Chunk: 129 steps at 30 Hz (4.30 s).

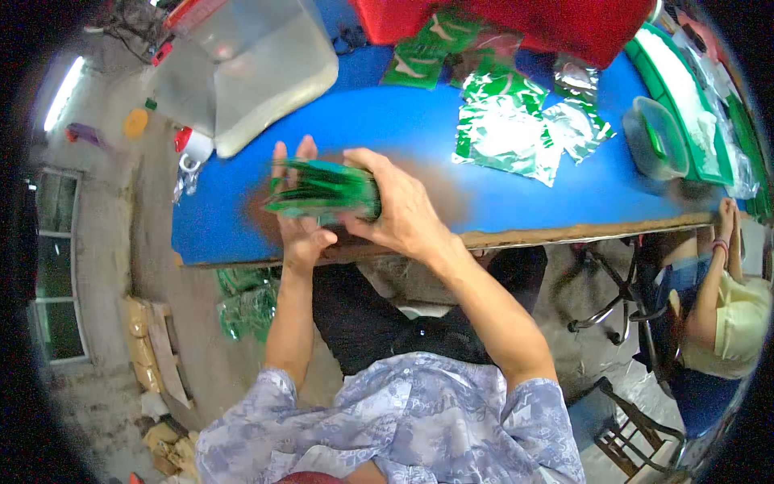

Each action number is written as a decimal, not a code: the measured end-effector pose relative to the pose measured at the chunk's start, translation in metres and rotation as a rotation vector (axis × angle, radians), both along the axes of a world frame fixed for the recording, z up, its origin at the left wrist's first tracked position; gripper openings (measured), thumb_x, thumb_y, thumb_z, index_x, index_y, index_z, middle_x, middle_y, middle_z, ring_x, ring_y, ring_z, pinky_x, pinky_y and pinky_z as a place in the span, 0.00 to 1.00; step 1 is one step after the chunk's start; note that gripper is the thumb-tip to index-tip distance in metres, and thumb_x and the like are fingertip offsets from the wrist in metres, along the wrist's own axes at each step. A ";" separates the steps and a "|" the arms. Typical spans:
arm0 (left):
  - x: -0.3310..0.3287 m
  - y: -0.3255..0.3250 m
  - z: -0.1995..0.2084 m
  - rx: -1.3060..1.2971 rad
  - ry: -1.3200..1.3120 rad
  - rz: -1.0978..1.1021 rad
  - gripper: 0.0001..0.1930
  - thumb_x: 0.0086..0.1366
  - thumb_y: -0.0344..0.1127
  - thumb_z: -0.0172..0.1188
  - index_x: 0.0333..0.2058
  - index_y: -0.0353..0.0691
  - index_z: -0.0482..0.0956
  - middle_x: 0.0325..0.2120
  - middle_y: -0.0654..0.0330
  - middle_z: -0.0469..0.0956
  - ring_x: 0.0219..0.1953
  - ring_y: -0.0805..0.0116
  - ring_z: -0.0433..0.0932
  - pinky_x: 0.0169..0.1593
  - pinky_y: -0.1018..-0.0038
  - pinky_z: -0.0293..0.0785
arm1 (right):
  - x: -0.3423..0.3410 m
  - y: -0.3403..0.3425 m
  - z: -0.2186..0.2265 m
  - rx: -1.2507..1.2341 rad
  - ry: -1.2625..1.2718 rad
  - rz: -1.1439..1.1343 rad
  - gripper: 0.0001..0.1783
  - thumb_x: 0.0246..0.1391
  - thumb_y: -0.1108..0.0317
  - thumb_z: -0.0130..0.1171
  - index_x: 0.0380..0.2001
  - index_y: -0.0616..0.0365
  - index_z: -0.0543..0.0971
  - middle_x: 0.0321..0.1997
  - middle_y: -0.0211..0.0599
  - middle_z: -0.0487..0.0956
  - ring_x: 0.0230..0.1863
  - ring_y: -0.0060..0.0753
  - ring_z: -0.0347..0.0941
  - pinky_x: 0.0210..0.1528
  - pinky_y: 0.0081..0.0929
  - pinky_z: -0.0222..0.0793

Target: Gathering green packets and placing them into a larger plastic bag.

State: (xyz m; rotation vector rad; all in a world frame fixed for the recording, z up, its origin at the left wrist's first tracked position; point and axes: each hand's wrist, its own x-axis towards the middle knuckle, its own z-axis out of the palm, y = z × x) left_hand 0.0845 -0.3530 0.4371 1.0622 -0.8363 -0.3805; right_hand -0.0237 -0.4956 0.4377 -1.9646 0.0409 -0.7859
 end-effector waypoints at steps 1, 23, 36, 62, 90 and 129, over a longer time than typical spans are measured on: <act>0.004 -0.002 0.005 0.045 -0.164 0.039 0.66 0.39 0.40 0.82 0.70 0.37 0.43 0.67 0.49 0.55 0.66 0.58 0.60 0.64 0.61 0.63 | 0.000 -0.004 0.006 -0.038 -0.049 0.030 0.43 0.39 0.65 0.74 0.59 0.56 0.64 0.53 0.50 0.75 0.55 0.55 0.73 0.57 0.43 0.69; -0.009 0.010 -0.007 0.077 -0.016 -0.054 0.62 0.50 0.22 0.71 0.71 0.47 0.29 0.61 0.54 0.62 0.63 0.59 0.63 0.65 0.61 0.63 | -0.023 -0.020 -0.020 0.669 -0.038 0.162 0.60 0.39 0.42 0.75 0.66 0.63 0.56 0.67 0.50 0.62 0.69 0.42 0.57 0.70 0.39 0.51; 0.007 0.015 -0.027 0.333 -0.312 -0.025 0.70 0.44 0.28 0.78 0.70 0.47 0.25 0.66 0.55 0.55 0.67 0.61 0.56 0.68 0.62 0.54 | -0.004 -0.029 -0.023 0.493 0.140 -0.003 0.51 0.34 0.40 0.76 0.54 0.65 0.69 0.52 0.42 0.75 0.52 0.34 0.71 0.55 0.32 0.67; -0.046 -0.008 0.014 -0.066 0.431 -0.055 0.41 0.69 0.54 0.54 0.70 0.40 0.46 0.62 0.48 0.62 0.61 0.58 0.67 0.62 0.60 0.66 | -0.028 -0.016 0.043 0.176 0.253 -0.020 0.42 0.30 0.44 0.75 0.40 0.70 0.74 0.39 0.57 0.80 0.41 0.50 0.79 0.45 0.40 0.73; 0.257 -0.053 -0.005 0.738 -0.701 0.875 0.13 0.51 0.45 0.72 0.28 0.41 0.83 0.27 0.56 0.82 0.32 0.56 0.81 0.38 0.63 0.75 | -0.055 -0.068 -0.069 1.436 -0.106 0.152 0.45 0.48 0.40 0.62 0.62 0.57 0.65 0.59 0.48 0.70 0.57 0.51 0.69 0.57 0.52 0.69; 0.100 0.028 -0.023 0.887 -0.608 0.262 0.12 0.56 0.38 0.70 0.34 0.35 0.85 0.27 0.59 0.82 0.28 0.73 0.77 0.35 0.73 0.73 | -0.061 -0.044 -0.050 1.325 -0.136 0.096 0.31 0.54 0.47 0.61 0.53 0.58 0.72 0.46 0.36 0.78 0.44 0.35 0.78 0.47 0.36 0.77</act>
